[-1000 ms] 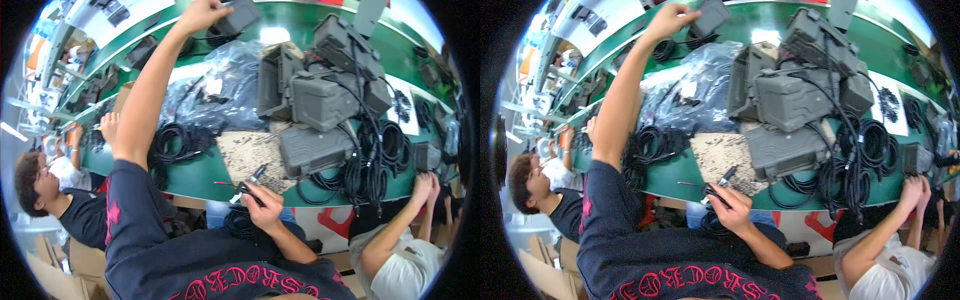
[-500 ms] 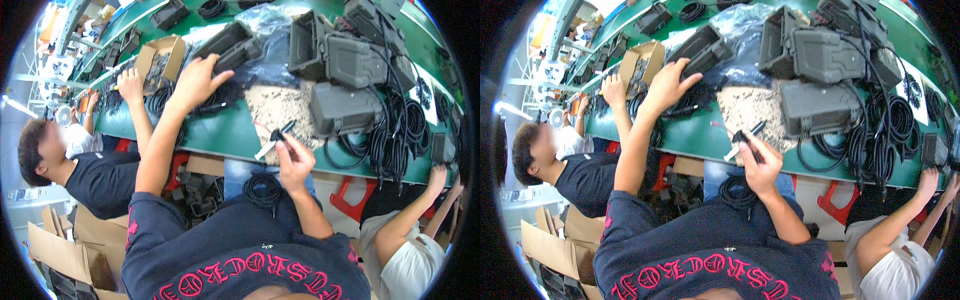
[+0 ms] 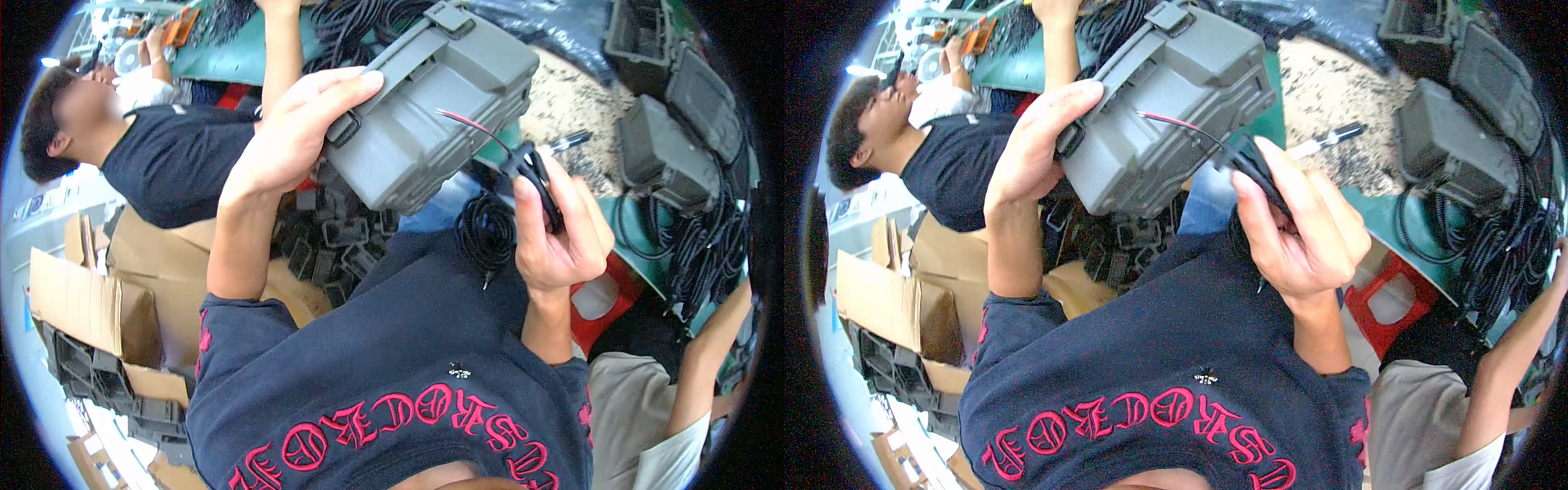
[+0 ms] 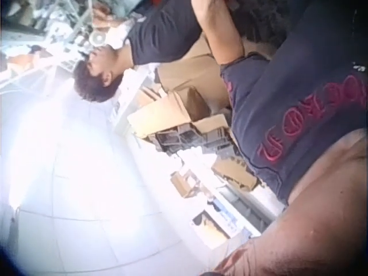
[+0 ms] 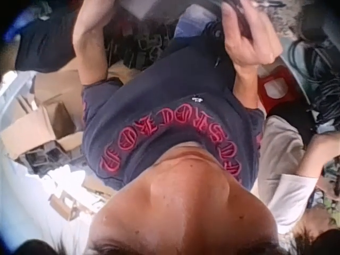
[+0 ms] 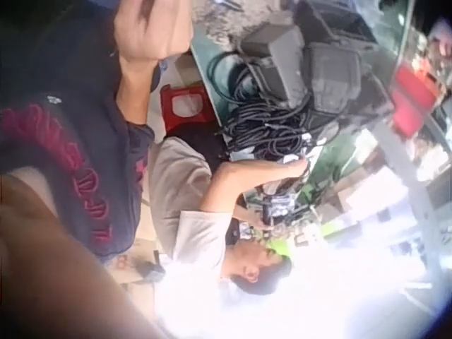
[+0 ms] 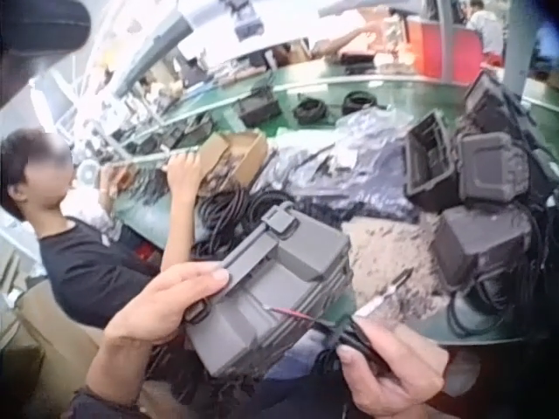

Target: Assembling and sealing electrical connectors for battery boxes on an assembly line.

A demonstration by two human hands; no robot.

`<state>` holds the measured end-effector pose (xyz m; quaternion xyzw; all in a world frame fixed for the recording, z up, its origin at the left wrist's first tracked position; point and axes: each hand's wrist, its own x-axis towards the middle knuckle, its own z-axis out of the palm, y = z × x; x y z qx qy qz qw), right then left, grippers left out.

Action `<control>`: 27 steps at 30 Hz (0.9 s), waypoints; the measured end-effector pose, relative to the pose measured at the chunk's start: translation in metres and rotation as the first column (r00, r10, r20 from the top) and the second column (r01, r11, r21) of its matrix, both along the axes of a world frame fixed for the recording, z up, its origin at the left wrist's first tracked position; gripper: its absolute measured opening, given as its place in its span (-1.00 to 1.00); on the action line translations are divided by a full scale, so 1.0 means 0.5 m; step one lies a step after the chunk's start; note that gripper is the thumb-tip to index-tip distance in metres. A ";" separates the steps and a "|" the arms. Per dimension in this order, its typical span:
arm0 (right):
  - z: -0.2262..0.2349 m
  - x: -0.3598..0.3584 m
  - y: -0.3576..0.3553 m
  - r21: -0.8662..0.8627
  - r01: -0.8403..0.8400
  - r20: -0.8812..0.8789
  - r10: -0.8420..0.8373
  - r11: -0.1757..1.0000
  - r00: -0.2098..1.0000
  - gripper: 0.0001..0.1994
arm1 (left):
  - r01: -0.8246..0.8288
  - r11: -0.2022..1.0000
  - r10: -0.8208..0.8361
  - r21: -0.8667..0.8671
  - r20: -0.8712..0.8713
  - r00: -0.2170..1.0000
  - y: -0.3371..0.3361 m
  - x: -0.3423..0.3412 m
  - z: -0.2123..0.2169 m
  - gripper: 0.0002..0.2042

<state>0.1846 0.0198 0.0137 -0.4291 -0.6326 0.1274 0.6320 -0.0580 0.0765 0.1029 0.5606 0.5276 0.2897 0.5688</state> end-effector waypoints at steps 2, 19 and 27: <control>0.014 -0.009 -0.008 -0.071 -0.068 0.096 0.075 0.995 0.993 -0.68 | -0.152 0.988 0.150 -0.036 -0.055 0.987 -0.035 -0.023 -0.025 -0.68; -0.025 -0.081 -0.014 -0.096 -0.191 0.146 0.204 0.977 0.968 -0.78 | -0.229 0.920 0.267 -0.318 0.079 0.960 -0.096 -0.083 -0.094 -0.69; -0.033 -0.078 -0.011 -0.124 -0.221 0.173 0.240 0.967 0.955 -0.79 | -0.298 0.887 0.341 -0.353 0.066 0.938 -0.094 -0.084 -0.103 -0.73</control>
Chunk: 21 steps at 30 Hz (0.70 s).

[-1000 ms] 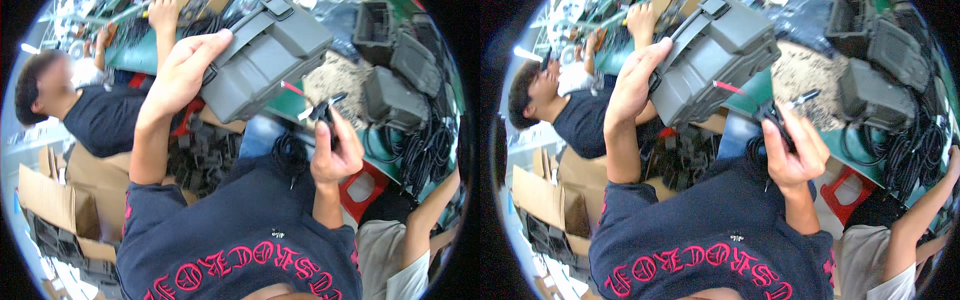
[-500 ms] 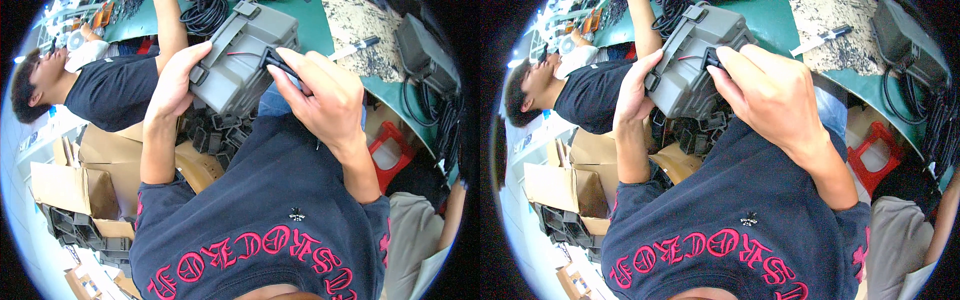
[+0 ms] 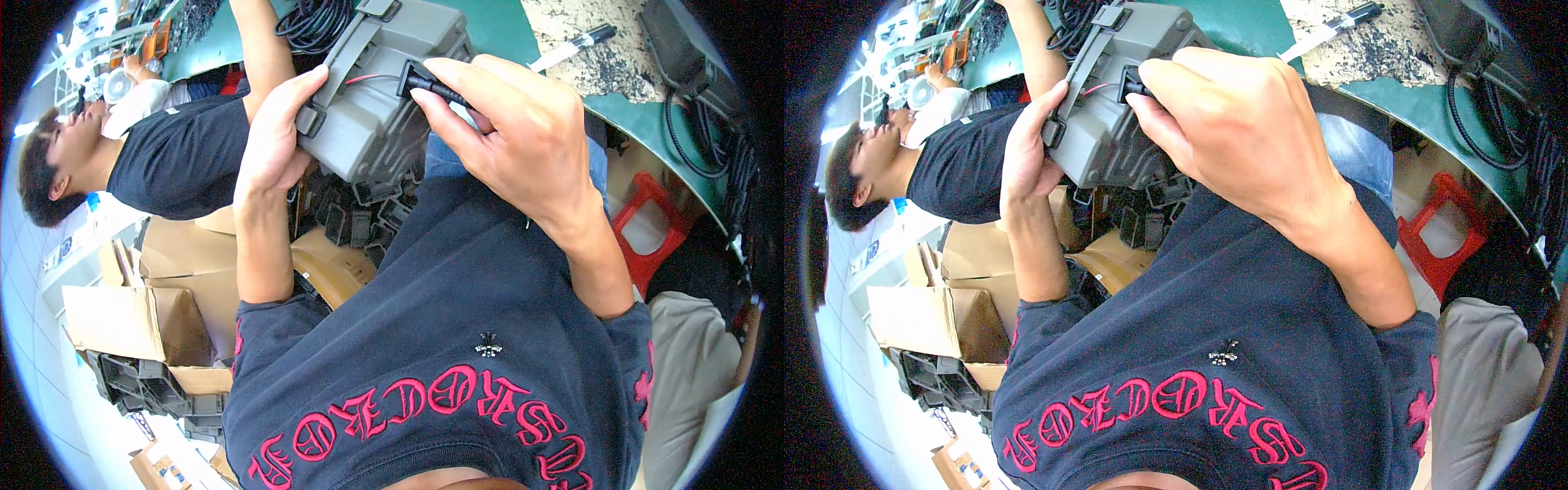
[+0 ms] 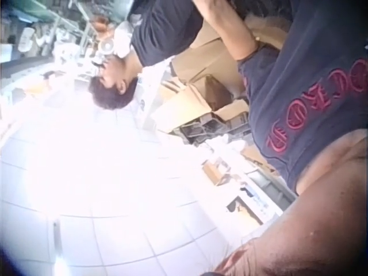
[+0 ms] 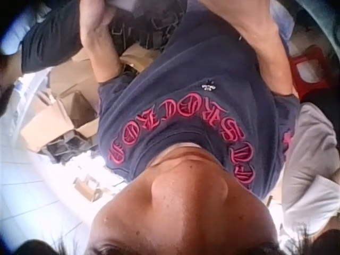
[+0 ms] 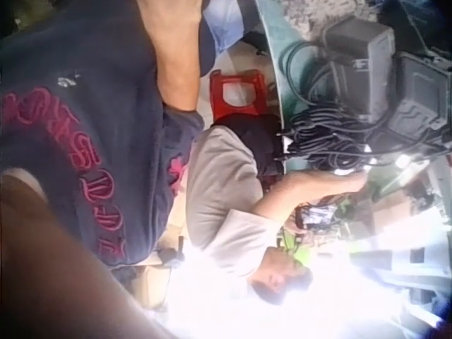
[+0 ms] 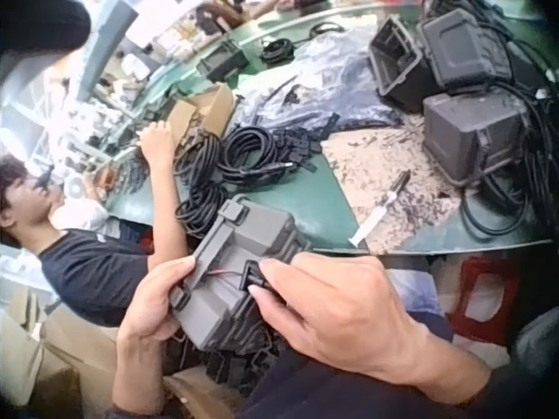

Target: Assembling and sealing electrical connectors for battery boxes on an assembly line.

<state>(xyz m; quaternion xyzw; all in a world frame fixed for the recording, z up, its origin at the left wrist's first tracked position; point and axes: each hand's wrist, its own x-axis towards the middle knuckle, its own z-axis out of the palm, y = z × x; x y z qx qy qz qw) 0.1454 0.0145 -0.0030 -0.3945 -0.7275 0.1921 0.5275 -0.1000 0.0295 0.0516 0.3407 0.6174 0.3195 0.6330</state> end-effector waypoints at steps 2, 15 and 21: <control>0.005 0.002 -0.001 -0.011 0.000 0.019 0.001 1.000 1.000 -0.79 | 0.007 1.000 -0.007 -0.002 0.028 1.000 0.002 0.004 0.004 -0.74; 0.002 0.000 0.006 -0.023 0.053 0.055 -0.051 0.998 0.997 -0.80 | 0.003 1.000 -0.003 -0.001 -0.008 1.000 0.005 0.008 0.002 -0.72; 0.002 -0.006 0.003 -0.031 0.064 0.053 -0.062 0.997 0.997 -0.79 | 0.011 1.000 -0.010 -0.028 0.033 0.999 0.006 0.013 0.000 -0.71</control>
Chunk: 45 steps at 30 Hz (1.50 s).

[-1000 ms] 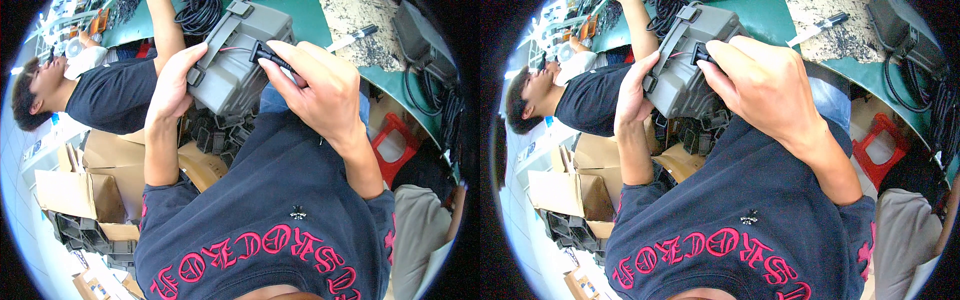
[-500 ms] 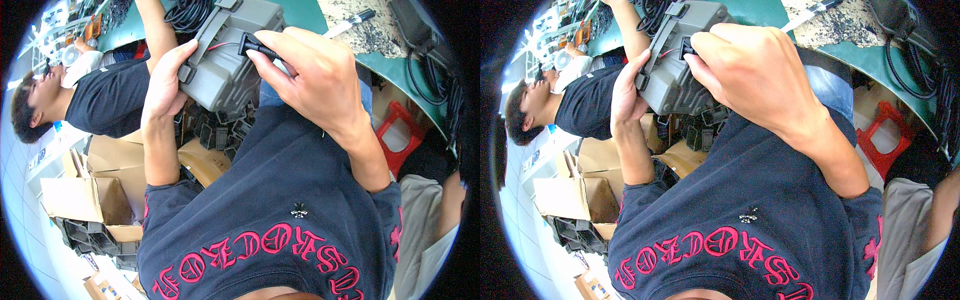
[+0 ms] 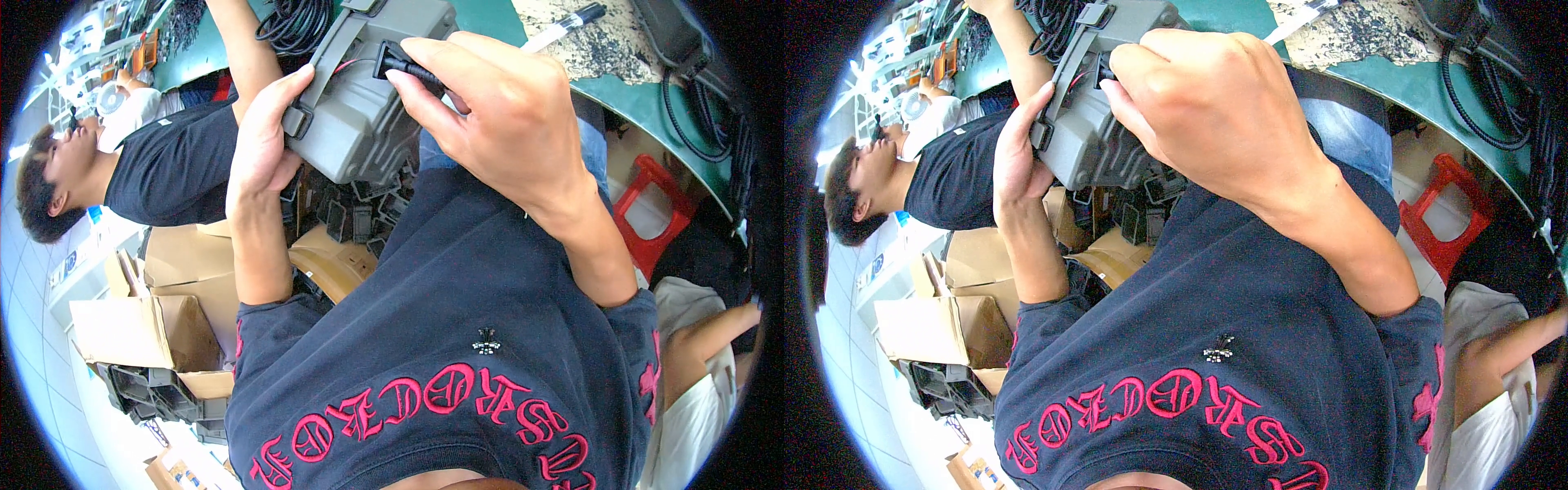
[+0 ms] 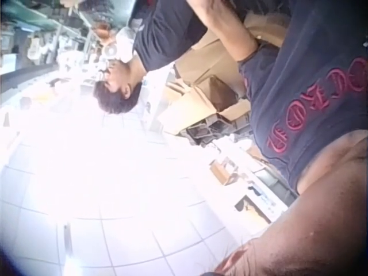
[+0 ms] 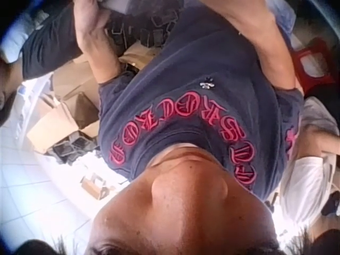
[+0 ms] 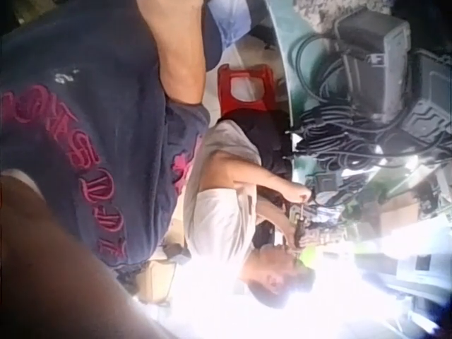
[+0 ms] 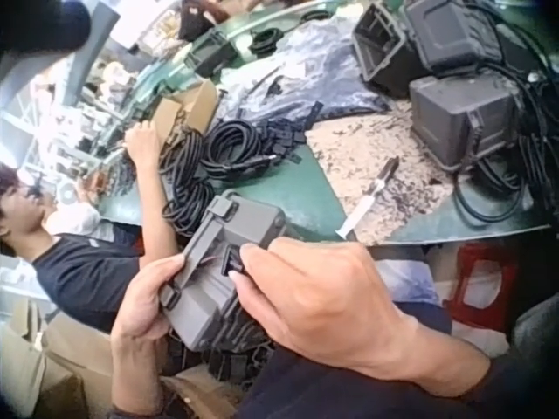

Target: Assembling and sealing electrical connectors for battery boxes on an assembly line.

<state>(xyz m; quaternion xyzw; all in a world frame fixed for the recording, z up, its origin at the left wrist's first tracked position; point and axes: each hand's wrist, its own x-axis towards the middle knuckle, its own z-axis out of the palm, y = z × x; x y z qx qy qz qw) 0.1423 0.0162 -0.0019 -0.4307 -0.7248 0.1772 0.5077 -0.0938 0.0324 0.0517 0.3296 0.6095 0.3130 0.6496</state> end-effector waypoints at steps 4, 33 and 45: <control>0.004 -0.004 -0.001 -0.050 -0.026 0.020 0.027 0.998 0.999 -0.79 | -0.057 0.998 0.057 0.031 -0.016 0.998 -0.002 0.012 -0.003 -0.69; -0.013 -0.021 0.095 -0.185 0.107 -0.212 -0.146 0.977 0.966 -0.88 | 0.087 0.736 0.170 0.672 -0.308 0.936 0.083 0.149 -0.114 -0.76; -0.002 -0.004 -0.018 0.039 0.267 -0.048 -0.265 0.963 0.963 -0.72 | 0.250 0.701 0.307 0.668 -0.599 0.739 0.063 0.138 -0.050 -0.77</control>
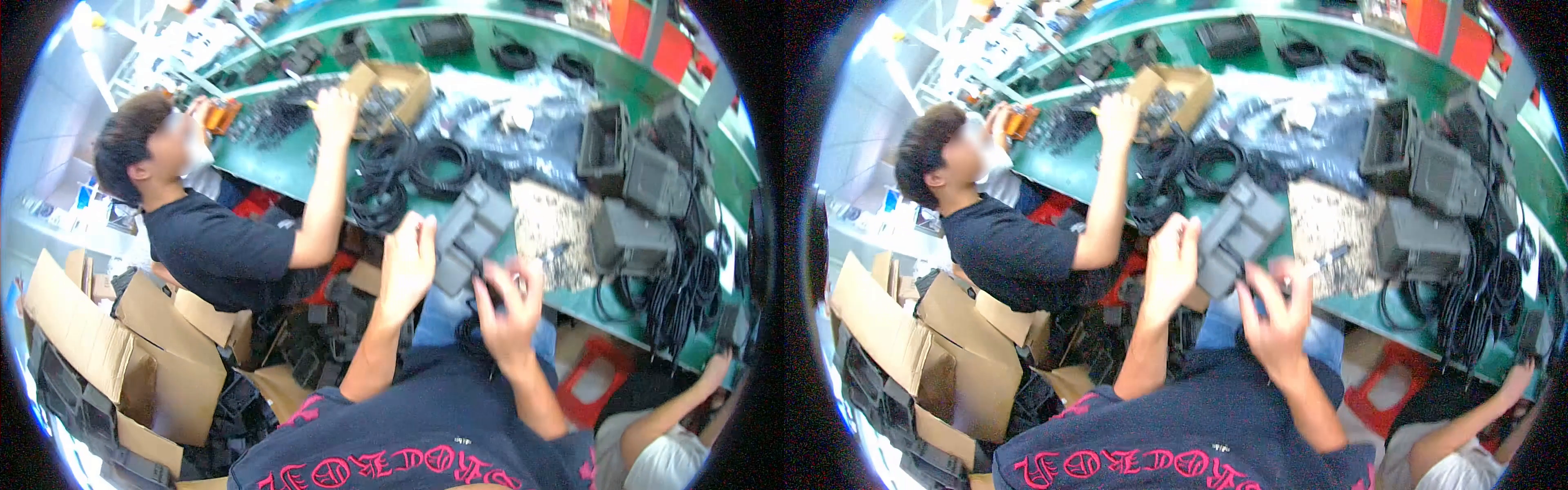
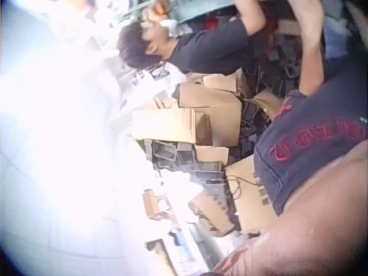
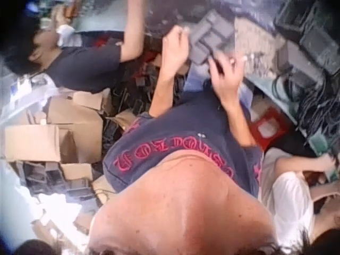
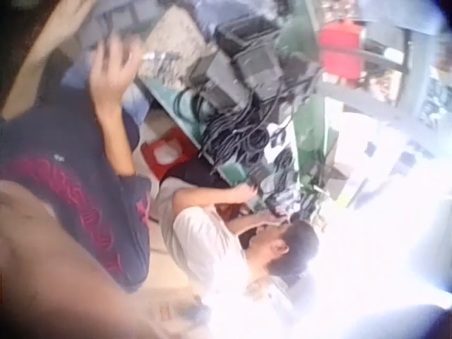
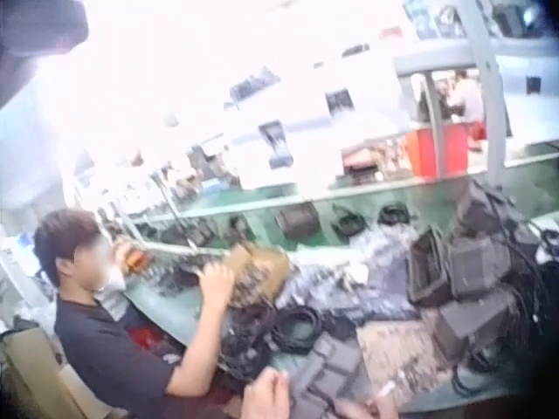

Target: Assembling and sealing electrical connectors for battery boxes on an assembly line.

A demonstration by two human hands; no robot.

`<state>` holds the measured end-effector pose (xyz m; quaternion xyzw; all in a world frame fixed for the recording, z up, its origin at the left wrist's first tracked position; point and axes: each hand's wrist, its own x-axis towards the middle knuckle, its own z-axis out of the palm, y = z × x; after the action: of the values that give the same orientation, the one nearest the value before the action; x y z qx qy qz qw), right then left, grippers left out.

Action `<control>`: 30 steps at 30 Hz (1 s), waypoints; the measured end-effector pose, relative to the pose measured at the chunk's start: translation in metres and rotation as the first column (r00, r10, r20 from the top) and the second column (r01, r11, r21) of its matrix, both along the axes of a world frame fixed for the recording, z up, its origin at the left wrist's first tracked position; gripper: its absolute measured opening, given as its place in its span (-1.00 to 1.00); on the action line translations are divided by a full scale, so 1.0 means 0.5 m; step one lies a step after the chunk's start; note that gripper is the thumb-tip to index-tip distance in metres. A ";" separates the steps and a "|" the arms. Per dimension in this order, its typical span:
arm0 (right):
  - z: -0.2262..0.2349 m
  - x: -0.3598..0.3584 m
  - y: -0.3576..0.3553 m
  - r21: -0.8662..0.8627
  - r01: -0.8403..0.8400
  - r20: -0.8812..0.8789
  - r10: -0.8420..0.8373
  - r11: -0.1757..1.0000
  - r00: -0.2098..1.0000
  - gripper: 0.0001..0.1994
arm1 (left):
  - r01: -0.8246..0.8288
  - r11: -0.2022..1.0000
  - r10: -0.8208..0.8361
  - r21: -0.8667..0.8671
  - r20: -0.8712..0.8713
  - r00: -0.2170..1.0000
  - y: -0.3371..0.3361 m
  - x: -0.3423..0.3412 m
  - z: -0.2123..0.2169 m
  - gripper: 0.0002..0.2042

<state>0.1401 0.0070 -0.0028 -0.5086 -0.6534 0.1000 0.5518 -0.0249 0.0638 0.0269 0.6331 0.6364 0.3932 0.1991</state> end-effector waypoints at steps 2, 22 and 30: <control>-0.072 0.020 -0.092 -0.193 -0.114 0.025 0.121 0.975 0.992 -0.69 | 0.014 1.000 -0.013 0.017 -0.007 1.000 -0.018 0.004 0.030 -0.81; 0.169 0.533 -0.163 -0.014 0.785 0.240 -0.760 0.619 0.603 -0.63 | 0.776 0.521 -0.704 0.356 -0.336 0.626 0.393 0.531 0.377 -0.65; 0.035 0.686 -0.021 -0.206 0.870 0.564 -0.672 0.447 0.479 -0.46 | 0.809 0.566 -0.629 0.159 -0.550 0.549 0.428 0.875 0.285 -0.65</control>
<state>0.4832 -0.0034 0.0147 -0.8786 -0.3911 -0.1220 0.2455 0.4128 0.2777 0.1696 0.9369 0.2442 0.2410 0.0664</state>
